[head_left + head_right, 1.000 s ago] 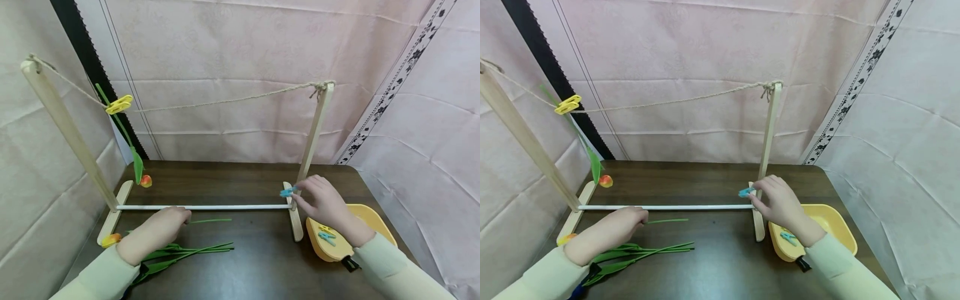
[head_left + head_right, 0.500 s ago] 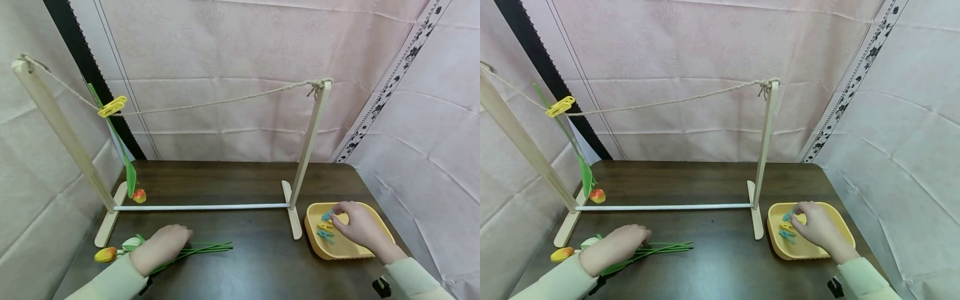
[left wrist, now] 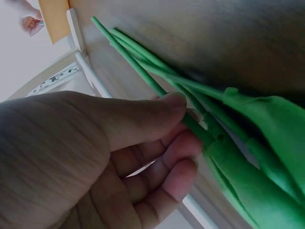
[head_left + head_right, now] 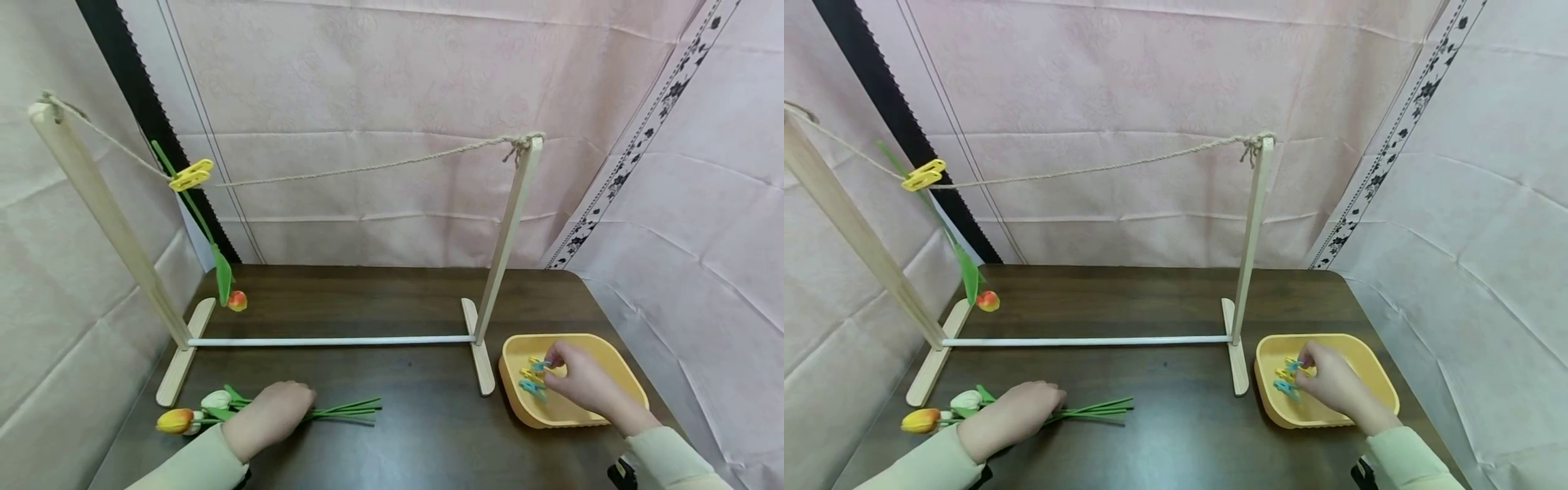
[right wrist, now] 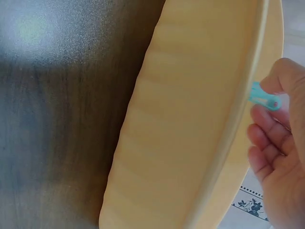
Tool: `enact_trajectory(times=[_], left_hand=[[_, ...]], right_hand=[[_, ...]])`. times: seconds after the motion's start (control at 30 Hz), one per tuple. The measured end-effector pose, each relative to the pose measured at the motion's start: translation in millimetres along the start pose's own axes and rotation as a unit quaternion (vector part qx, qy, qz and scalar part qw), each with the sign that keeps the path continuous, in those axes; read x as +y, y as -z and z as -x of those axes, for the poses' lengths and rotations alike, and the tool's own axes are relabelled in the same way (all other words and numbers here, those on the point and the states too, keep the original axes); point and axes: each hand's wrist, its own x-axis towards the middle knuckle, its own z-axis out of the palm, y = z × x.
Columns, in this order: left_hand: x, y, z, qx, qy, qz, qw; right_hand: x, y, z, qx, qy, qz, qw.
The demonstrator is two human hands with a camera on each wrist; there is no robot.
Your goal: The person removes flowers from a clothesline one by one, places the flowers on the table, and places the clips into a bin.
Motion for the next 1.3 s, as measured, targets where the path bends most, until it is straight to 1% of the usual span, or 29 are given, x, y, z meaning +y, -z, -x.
enact_trajectory(times=[0.03,0.13,0.27,0.37,0.43,0.63,0.8,0.9,0.97,1.1,1.2,1.3], left_hand=[[0.1,-0.7,0.5,0.004,-0.004,-0.002,1.0000],[0.8,-1.1,0.9,0.001,-0.008,-0.002,1.0000],[1.3,-1.1,0.3,-0.007,-0.003,0.002,1.0000],[0.8,-1.2,0.2,-0.003,-0.004,0.005,1.0000],[0.3,-1.8,0.2,0.006,-0.010,0.003,0.9999],[1.4,-2.0,0.9,0.015,-0.012,-0.010,0.9998],[2.0,-2.8,2.4,0.027,-0.021,-0.022,0.9992],[1.2,-3.4,2.8,0.028,-0.020,-0.019,0.9992],[0.4,-3.0,2.4,0.024,-0.016,-0.006,0.9996],[-2.2,0.3,0.5,0.014,-0.004,0.049,0.9987],[-3.7,6.9,-1.6,0.025,-0.008,0.093,0.9953],[-4.4,16.7,-2.5,0.052,-0.015,0.114,0.9919]], right_hand=[[0,0,0.7,-0.006,0.001,-0.002,1.0000],[1,-1,2.5,-0.016,-0.002,-0.004,0.9999],[1,-1,5.7,-0.024,0.002,0.011,0.9997],[2,0,8.3,-0.032,0.006,0.029,0.9990],[2,0,9.5,-0.037,0.004,0.037,0.9986],[4,-2,10.2,-0.037,0.007,0.049,0.9981],[4,-2,10.4,-0.039,0.013,0.052,0.9978],[1,-2,9.9,-0.036,0.018,0.052,0.9978],[-2,-2,8.5,-0.027,0.025,0.053,0.9979],[-17,1,3.8,-0.002,0.041,0.065,0.9971],[-38,3,-1.8,0.016,0.067,0.076,0.9948],[-64,3,-9.8,0.038,0.108,0.079,0.9903]])
